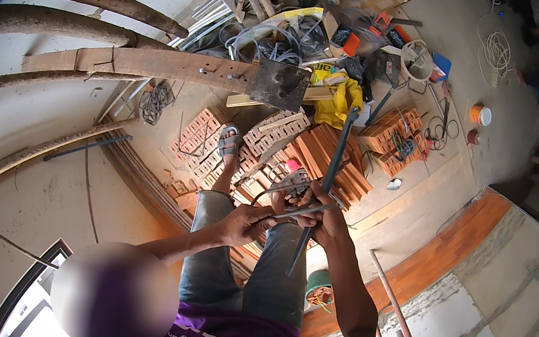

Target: The person bends metal rods into U-shapes using a manual bending tool clamped to a wooden beam. They repeatedly pick up straight rods, position them in the tool, and apply force to bend them, then place the finished pieces onto a stack of bricks.

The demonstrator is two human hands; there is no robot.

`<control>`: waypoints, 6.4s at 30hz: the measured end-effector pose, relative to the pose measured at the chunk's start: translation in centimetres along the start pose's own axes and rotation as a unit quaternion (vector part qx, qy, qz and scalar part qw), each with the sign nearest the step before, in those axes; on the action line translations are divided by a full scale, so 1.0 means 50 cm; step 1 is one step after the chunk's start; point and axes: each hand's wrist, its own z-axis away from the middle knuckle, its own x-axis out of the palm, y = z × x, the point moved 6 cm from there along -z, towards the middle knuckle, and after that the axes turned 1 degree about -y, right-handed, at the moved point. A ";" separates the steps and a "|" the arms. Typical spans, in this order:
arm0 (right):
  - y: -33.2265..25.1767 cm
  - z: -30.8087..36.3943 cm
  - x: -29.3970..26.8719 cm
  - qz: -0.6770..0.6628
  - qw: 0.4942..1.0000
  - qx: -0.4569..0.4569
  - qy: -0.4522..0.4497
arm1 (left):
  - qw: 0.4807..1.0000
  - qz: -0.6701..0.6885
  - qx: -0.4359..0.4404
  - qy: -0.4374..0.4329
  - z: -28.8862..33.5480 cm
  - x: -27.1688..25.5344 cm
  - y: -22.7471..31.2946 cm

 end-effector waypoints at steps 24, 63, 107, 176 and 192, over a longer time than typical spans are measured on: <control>-0.005 0.087 -0.091 0.132 0.961 -0.136 0.200 | 0.954 0.205 -0.186 0.115 0.017 -0.062 -0.003; -0.535 0.061 0.276 0.909 0.225 -0.331 0.113 | 0.860 0.427 -0.030 0.276 -0.062 -0.294 -0.140; -0.588 -0.220 0.651 0.908 -0.078 -0.287 -0.295 | 0.854 0.220 -0.146 0.449 -0.102 -0.398 -0.113; -0.608 -0.194 0.621 0.922 -0.045 -0.308 -0.232 | 0.762 0.405 -0.043 0.504 -0.148 -0.321 -0.130; -0.610 -0.176 0.554 0.903 -0.035 -0.365 -0.224 | 0.795 0.259 -0.038 0.547 -0.148 -0.295 -0.222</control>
